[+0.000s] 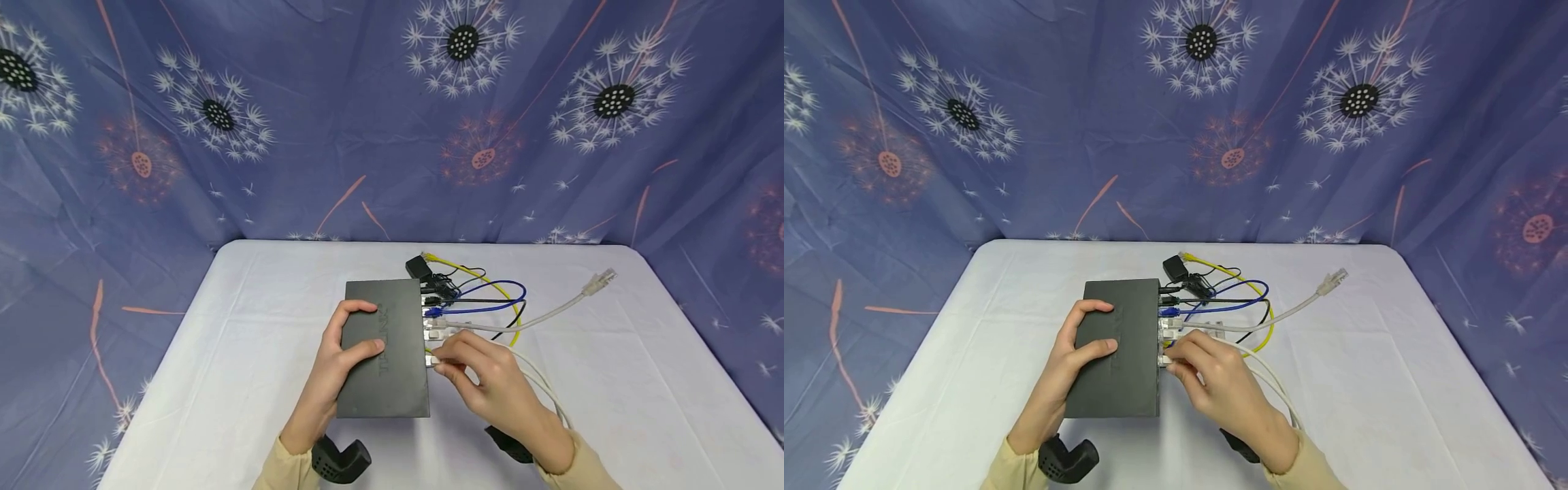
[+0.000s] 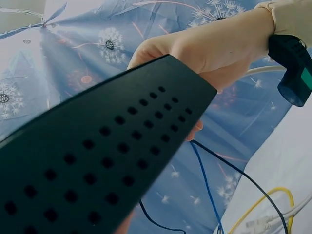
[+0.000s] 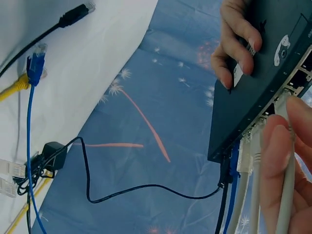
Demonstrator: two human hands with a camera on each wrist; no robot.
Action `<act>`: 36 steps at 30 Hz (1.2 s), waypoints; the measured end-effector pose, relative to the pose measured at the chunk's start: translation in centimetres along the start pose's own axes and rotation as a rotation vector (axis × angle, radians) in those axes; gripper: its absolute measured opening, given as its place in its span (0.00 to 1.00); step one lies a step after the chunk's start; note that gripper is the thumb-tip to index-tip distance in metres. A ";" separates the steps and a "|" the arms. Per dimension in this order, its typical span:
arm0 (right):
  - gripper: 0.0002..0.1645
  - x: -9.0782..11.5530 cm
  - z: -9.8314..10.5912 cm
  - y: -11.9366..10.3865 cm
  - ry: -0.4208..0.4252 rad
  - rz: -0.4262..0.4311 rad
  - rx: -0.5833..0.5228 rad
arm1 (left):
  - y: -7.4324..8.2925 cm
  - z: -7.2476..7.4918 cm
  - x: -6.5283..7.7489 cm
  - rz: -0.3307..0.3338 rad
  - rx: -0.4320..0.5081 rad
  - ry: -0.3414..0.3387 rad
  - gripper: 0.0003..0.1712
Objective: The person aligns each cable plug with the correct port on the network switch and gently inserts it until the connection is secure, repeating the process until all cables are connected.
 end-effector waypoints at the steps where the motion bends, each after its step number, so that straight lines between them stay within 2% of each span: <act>1: 0.11 0.1 0.0 0.0 -0.009 -0.007 -0.002 | -0.1 0.1 0.0 0.004 -0.002 -0.001 0.27; 6: 0.12 0.6 0.1 0.2 -0.032 -0.029 0.013 | -0.5 0.4 0.2 0.015 -0.015 0.001 0.27; 12: 0.12 0.8 1.1 0.5 -0.031 -0.071 0.024 | -0.8 0.9 0.2 0.026 -0.031 0.016 0.27; 15: 0.12 0.7 1.9 0.6 0.005 -0.072 0.009 | -0.8 1.3 0.2 0.035 -0.026 0.026 0.27; 19: 0.16 0.3 3.1 1.0 0.095 -0.045 0.010 | -0.7 1.9 0.2 0.054 -0.028 0.036 0.27; 23: 0.19 0.1 4.3 1.4 0.159 -0.057 0.006 | -0.5 2.6 0.2 0.067 -0.062 0.042 0.27; 27: 0.17 0.3 5.2 1.8 0.177 -0.079 -0.011 | -0.4 3.1 0.3 0.068 -0.084 0.049 0.27; 32: 0.07 0.8 6.0 2.5 0.193 -0.107 -0.005 | -0.3 3.5 0.3 0.053 -0.068 0.042 0.27; 36: 0.10 1.3 6.9 3.1 0.209 -0.145 0.001 | -0.3 3.8 0.4 0.066 -0.057 0.041 0.27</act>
Point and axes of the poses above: each hand's wrist, its own x-axis away from the middle knuckle, its own z-axis out of the back of the hand, y = z × x, the point moved 2 cm from there along -x, towards the middle knuckle, and after that the axes turned 12 degrees about -z, right-handed, at the moved point
